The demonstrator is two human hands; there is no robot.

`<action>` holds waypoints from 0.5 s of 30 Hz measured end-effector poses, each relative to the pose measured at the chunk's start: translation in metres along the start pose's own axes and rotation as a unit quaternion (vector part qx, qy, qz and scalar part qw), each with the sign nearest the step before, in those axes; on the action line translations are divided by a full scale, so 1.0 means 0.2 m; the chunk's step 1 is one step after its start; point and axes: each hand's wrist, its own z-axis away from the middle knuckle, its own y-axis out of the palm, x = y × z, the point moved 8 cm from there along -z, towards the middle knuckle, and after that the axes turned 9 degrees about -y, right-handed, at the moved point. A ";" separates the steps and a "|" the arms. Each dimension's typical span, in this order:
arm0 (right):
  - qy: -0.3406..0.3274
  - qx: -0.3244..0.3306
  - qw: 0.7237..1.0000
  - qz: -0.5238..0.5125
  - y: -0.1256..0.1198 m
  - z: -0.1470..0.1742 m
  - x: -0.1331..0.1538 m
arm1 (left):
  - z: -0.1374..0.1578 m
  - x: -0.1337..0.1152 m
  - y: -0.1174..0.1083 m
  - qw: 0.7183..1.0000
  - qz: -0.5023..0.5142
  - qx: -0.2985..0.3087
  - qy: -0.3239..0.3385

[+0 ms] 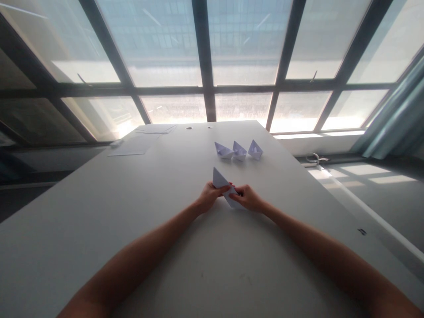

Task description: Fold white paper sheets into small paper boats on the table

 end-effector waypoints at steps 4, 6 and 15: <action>0.038 0.023 0.999 -0.015 0.01 0.01 -0.02 | -0.01 -0.02 -0.03 0.998 0.064 -0.021 0.001; 0.059 0.039 0.997 -0.028 0.01 0.01 -0.03 | -0.02 -0.04 -0.07 0.994 0.101 -0.047 0.012; 0.094 0.065 0.991 -0.071 0.02 0.03 -0.03 | -0.05 -0.07 -0.17 0.979 0.176 -0.097 0.031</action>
